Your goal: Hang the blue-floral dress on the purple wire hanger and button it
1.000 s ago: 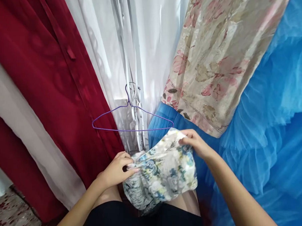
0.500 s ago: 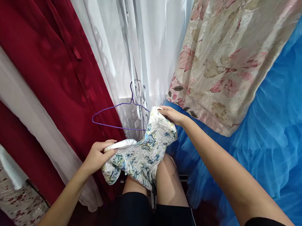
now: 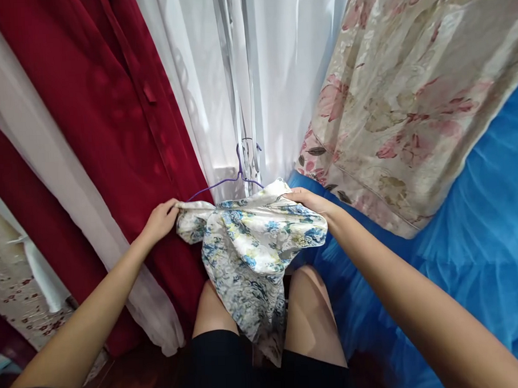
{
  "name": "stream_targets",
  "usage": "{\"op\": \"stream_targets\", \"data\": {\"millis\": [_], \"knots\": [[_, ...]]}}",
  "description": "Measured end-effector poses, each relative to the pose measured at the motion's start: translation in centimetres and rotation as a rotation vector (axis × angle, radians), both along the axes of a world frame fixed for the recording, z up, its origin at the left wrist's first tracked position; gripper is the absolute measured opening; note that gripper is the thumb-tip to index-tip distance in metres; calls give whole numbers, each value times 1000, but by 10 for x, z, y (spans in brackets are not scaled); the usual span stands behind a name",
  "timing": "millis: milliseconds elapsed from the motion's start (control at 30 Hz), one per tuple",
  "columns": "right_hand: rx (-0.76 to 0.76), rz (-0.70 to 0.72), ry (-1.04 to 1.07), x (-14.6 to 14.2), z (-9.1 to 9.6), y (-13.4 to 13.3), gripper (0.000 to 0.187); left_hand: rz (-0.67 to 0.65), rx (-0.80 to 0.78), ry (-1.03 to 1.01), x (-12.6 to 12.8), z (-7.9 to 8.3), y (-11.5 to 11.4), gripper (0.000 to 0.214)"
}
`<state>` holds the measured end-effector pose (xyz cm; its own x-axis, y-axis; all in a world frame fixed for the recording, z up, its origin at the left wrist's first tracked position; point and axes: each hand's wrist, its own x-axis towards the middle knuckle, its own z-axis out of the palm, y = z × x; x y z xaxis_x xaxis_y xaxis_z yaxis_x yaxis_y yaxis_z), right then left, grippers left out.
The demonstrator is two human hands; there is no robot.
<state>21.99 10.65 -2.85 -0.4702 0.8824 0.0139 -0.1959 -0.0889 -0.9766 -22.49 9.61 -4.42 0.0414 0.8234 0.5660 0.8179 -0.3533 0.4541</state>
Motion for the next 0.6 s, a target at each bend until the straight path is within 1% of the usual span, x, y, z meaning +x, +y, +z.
{"op": "stream_targets", "data": {"millis": [100,200,233,267,300,333,367,433,500,567,600], "knots": [[-20,-5,34,-3,1,-4,25,20,49,-135,21,17,22,28],[-148,10,30,0,0,-10,24,27,-4,-208,46,30,29,43],[-193,16,13,3,-2,-13,25,53,-3,-215,53,32,27,50],[-212,13,-1,8,-5,-15,27,84,22,-213,58,35,23,53],[-200,3,-6,13,-10,-18,31,107,62,-203,63,36,17,49],[-163,-15,-4,20,-16,-22,37,109,103,-186,66,37,11,41],[-114,-37,1,26,-23,-26,43,82,133,-170,69,38,4,35],[-33,-91,3,38,-39,-35,51,-27,139,-147,74,37,-10,36],[5,-163,-6,45,-50,-44,48,-130,131,-119,80,37,-21,34],[34,-252,10,45,-49,-49,42,-183,165,-88,89,39,-28,28],[49,-290,24,44,-43,-50,42,-193,184,-76,93,41,-30,25]]}}
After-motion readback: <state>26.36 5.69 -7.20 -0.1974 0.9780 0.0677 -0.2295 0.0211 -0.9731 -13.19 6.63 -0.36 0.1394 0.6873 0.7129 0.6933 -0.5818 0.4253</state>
